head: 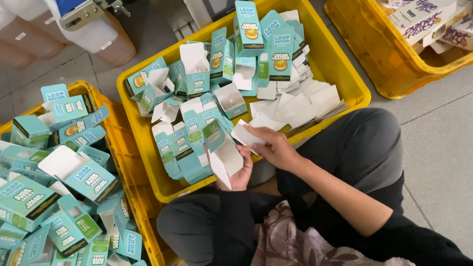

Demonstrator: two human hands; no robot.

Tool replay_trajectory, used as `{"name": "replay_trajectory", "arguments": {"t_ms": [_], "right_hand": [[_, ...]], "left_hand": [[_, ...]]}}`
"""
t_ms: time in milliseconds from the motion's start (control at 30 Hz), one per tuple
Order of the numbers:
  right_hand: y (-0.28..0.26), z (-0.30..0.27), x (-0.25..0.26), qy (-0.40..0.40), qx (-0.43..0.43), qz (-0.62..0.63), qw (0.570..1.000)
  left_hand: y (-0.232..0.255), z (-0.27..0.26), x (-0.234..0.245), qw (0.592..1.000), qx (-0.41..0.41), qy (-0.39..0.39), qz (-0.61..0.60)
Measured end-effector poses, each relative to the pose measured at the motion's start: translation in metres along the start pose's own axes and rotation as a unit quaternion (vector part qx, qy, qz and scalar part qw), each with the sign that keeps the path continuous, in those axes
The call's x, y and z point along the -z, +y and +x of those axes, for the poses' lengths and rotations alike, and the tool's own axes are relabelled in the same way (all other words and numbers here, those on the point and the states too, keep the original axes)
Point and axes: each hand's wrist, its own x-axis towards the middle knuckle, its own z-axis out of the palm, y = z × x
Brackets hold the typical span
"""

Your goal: A person sitting on the floor folds flat cardboard templates into small boxes and places them into a yellow bin.

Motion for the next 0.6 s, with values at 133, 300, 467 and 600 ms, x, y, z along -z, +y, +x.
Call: {"name": "replay_trajectory", "arguments": {"t_ms": [133,300,467,600], "right_hand": [[0.009,0.007,0.027,0.033,-0.150,0.102,0.983],[-0.036,0.028,0.072,0.142,-0.124,0.143,0.972],[-0.075,0.035,0.074,0.045,0.092,0.045,0.994],[-0.102,0.040,0.064,-0.048,0.244,-0.157,0.956]], "left_hand": [[0.000,0.007,-0.015,0.987,-0.021,0.158,-0.022],[0.000,0.012,-0.011,0.981,-0.053,0.183,0.024],[0.010,0.033,0.034,0.980,-0.062,0.184,0.031],[-0.006,0.022,-0.017,0.977,-0.059,0.192,0.069]]}}
